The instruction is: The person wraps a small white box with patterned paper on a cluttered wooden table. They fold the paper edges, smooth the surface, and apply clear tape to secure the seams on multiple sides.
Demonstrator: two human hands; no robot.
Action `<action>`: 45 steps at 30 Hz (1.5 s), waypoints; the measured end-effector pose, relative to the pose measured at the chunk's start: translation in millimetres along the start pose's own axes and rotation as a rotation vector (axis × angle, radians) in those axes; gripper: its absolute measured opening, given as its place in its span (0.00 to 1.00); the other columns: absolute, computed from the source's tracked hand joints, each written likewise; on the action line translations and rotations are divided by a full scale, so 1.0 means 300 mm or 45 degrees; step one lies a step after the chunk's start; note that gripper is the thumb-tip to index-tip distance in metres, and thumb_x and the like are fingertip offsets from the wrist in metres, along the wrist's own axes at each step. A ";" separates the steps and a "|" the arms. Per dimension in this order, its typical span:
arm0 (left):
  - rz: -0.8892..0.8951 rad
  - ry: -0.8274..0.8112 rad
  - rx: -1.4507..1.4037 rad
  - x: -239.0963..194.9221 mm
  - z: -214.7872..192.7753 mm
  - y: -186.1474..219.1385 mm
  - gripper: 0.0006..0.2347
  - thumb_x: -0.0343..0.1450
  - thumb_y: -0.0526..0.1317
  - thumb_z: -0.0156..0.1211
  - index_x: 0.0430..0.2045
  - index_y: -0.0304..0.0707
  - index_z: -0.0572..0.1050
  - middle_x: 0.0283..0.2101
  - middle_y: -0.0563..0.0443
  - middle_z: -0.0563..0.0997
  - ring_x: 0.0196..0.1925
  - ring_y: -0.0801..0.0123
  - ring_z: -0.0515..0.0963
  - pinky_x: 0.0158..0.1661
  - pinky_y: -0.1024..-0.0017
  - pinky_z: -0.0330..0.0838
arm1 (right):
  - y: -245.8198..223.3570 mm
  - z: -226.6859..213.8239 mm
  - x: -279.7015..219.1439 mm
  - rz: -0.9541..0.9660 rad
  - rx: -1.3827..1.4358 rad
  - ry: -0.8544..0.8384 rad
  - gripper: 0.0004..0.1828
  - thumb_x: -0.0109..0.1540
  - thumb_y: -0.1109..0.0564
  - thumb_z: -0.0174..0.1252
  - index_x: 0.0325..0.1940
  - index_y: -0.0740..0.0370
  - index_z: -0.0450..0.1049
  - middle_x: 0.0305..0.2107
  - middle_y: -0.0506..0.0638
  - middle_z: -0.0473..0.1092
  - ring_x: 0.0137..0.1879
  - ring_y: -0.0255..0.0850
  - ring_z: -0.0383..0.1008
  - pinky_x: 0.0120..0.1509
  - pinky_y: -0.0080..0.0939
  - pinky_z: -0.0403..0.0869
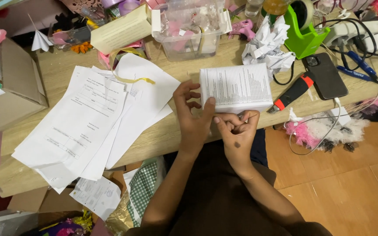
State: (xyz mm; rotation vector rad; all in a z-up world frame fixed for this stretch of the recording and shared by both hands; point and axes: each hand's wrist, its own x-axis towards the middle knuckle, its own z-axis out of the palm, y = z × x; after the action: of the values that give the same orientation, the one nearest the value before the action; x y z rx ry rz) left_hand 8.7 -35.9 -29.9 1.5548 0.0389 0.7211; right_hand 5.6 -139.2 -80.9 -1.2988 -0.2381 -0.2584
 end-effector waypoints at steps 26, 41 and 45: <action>0.923 -0.389 0.847 0.131 0.011 0.139 0.33 0.69 0.67 0.55 0.63 0.46 0.65 0.66 0.43 0.65 0.69 0.51 0.65 0.63 0.54 0.62 | -0.284 -0.392 0.328 -0.126 -0.361 0.008 0.05 0.70 0.61 0.49 0.45 0.56 0.59 0.20 0.40 0.57 0.25 0.27 0.55 0.30 0.29 0.55; 0.568 -0.811 1.450 0.223 0.205 0.144 0.34 0.67 0.72 0.45 0.57 0.45 0.71 0.45 0.49 0.77 0.49 0.50 0.73 0.50 0.53 0.62 | -0.159 -0.536 0.987 0.540 -1.402 -0.150 0.30 0.73 0.38 0.37 0.38 0.58 0.77 0.31 0.56 0.62 0.48 0.51 0.49 0.52 0.59 0.55; 0.469 -0.870 1.426 0.228 0.204 0.147 0.35 0.67 0.72 0.45 0.58 0.46 0.70 0.49 0.49 0.76 0.54 0.49 0.71 0.55 0.52 0.58 | -0.109 -0.611 1.005 0.123 -1.430 -0.186 0.34 0.76 0.47 0.48 0.15 0.51 0.53 0.09 0.40 0.45 0.24 0.49 0.64 0.81 0.71 0.38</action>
State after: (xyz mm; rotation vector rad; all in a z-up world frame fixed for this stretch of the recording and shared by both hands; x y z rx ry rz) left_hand 73.9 -66.5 42.1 2.8732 -0.4295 0.3919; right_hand 286.0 -341.1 -1.9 -2.4400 -0.1453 -0.2141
